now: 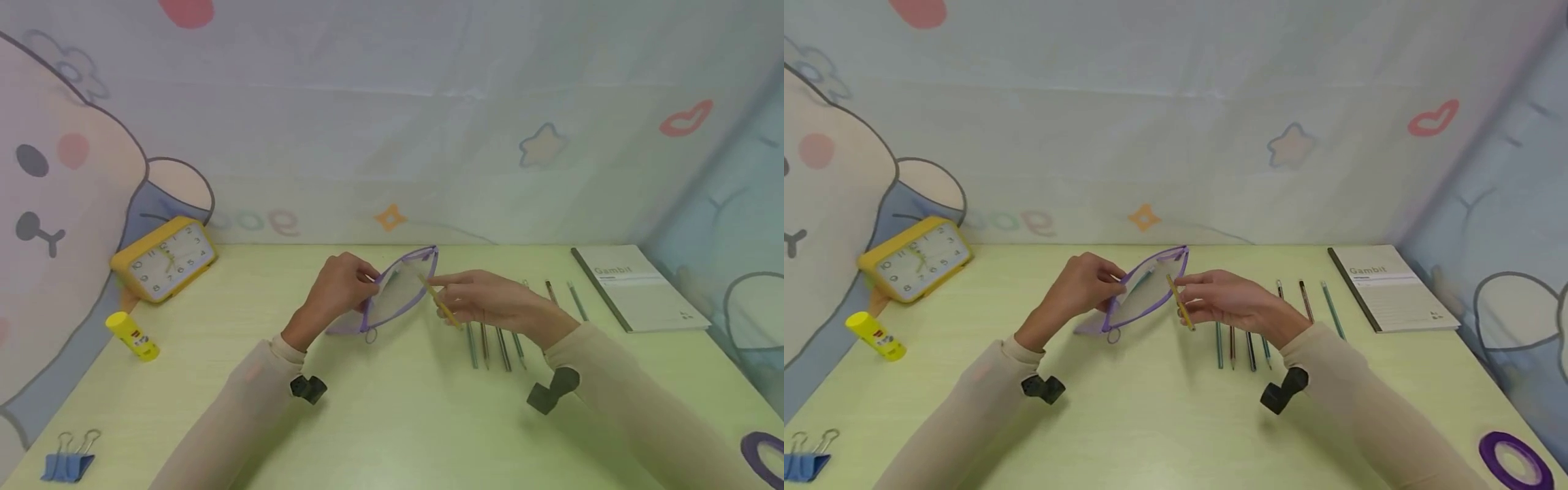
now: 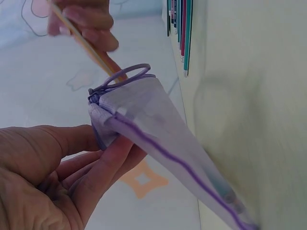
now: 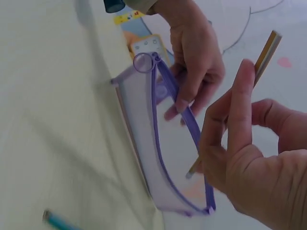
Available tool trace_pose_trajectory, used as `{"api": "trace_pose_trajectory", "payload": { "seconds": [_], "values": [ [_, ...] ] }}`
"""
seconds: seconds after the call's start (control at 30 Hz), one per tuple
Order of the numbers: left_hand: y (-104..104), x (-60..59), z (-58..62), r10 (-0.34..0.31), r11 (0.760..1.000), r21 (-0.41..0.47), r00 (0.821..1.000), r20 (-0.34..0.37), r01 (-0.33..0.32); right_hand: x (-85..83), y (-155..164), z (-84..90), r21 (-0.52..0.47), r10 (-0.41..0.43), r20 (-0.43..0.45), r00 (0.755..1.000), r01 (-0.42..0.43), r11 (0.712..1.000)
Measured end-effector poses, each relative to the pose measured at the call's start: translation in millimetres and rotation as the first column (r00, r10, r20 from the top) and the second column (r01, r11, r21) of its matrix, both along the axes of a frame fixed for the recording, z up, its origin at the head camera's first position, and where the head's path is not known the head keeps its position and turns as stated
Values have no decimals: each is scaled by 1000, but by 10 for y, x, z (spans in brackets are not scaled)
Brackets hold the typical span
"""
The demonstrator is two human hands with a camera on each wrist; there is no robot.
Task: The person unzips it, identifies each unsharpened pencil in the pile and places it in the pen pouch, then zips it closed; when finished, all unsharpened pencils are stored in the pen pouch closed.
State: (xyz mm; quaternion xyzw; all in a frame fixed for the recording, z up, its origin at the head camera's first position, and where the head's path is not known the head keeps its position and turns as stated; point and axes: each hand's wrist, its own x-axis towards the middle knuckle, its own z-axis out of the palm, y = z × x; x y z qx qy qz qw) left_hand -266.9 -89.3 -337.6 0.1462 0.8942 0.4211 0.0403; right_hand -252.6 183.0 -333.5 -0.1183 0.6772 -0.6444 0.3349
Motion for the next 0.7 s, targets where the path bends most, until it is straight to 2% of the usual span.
{"api": "trace_pose_trajectory", "payload": {
  "seconds": [0.13,0.27,0.37,0.47,0.57,0.7],
  "values": [
    [12,-7,-16,-10,1000,-6,1000,7,10,-106,-259,-49,-30,-1,9,1000,1,1000],
    [28,-18,-11,-16,1000,-8,1000,-4,16,-231,-477,-112,98,-26,-127,992,39,994],
    [34,-22,-7,-4,1000,-12,1000,-6,4,-288,-618,-147,228,-57,-211,976,106,968],
    [28,-21,-15,0,1000,-19,1000,-14,0,-319,-740,-169,277,-90,-227,970,152,949],
    [17,-19,-25,-11,1000,-18,1000,-25,11,-327,-814,-171,284,-118,-226,967,181,941],
    [-1,-12,-10,-12,1000,-17,999,-29,12,-325,-772,-159,336,-83,-263,961,171,926]
  ]
}}
